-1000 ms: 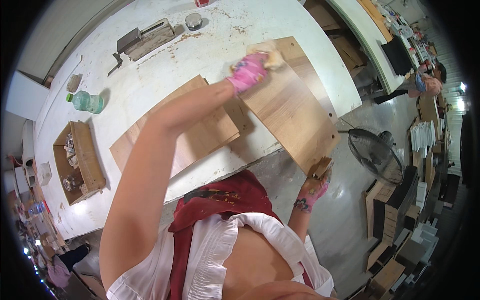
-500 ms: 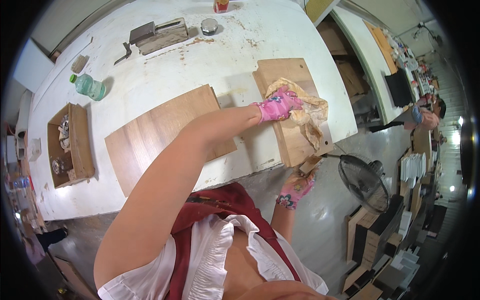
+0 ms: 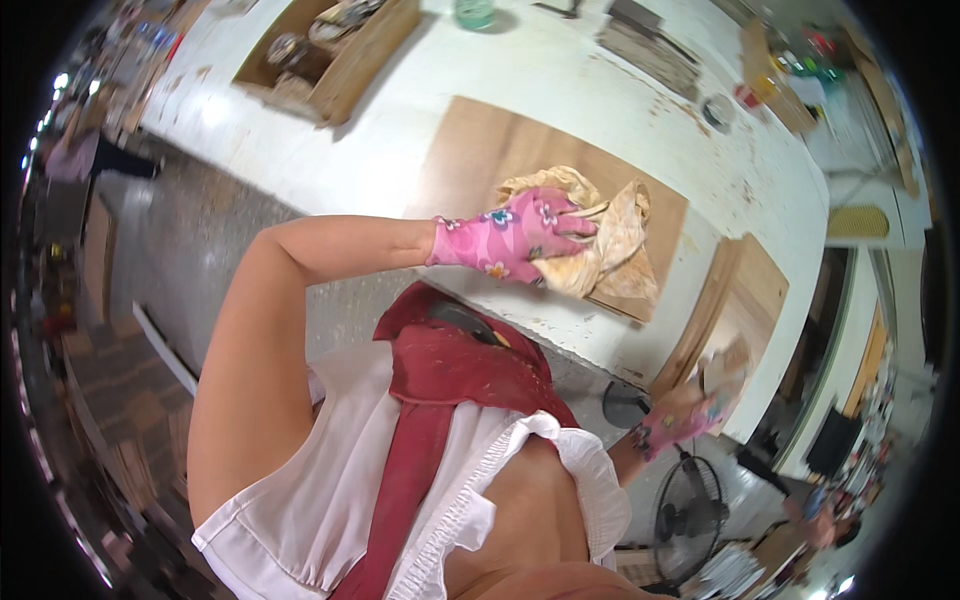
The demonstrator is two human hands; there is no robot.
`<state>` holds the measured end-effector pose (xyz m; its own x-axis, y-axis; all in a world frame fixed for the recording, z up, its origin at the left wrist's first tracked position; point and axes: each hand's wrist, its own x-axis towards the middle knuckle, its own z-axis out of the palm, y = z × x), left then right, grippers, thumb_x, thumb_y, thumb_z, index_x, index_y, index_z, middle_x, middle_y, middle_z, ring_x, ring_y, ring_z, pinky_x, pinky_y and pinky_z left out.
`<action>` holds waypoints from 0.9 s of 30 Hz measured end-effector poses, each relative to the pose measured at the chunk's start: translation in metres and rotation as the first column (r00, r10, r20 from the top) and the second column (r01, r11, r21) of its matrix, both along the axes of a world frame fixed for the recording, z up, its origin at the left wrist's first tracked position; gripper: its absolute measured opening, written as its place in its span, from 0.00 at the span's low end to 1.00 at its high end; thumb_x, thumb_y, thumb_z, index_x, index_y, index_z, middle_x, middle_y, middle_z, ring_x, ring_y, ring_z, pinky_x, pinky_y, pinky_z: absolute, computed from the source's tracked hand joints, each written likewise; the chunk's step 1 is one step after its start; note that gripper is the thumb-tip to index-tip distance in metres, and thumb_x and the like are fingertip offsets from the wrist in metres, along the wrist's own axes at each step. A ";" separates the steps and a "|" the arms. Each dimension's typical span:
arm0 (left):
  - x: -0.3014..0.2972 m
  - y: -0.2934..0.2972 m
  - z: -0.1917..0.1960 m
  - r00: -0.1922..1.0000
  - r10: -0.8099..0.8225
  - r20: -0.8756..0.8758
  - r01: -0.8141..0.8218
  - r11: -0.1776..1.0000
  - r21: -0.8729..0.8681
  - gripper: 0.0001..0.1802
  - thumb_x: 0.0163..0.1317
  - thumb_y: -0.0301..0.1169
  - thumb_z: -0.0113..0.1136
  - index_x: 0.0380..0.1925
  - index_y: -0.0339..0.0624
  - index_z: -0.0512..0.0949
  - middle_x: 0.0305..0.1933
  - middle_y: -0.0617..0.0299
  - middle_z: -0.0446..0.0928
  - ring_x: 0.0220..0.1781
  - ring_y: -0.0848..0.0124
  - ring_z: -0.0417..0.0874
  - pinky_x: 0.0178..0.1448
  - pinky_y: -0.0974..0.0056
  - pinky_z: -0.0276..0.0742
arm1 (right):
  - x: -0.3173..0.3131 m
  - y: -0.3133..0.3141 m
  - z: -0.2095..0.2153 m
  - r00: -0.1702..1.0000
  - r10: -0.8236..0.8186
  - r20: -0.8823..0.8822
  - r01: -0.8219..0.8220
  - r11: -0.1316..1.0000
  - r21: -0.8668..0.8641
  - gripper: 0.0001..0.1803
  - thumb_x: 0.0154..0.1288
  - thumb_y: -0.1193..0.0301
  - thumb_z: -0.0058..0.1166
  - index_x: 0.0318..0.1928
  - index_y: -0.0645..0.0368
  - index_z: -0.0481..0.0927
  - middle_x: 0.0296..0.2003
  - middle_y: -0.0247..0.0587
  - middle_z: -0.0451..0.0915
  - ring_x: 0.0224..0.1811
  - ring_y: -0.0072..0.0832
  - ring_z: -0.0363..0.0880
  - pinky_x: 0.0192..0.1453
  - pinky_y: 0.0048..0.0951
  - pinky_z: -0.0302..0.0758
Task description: The person applies a substance to wood panels with a cloth and rubs the surface with a small block.
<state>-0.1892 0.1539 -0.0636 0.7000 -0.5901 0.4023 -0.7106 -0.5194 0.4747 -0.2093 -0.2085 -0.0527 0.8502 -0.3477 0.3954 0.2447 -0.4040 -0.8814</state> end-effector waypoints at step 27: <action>-0.040 -0.010 -0.014 0.962 0.262 -0.074 -0.272 0.939 -0.212 0.37 0.32 0.25 0.67 0.51 0.51 0.75 0.64 0.65 0.69 0.60 0.58 0.71 0.69 0.52 0.62 | 0.165 0.381 0.036 0.438 0.771 -0.462 -0.740 0.018 -0.672 0.19 0.63 0.55 0.52 0.49 0.51 0.81 0.44 0.48 0.77 0.50 0.42 0.73 0.59 0.39 0.70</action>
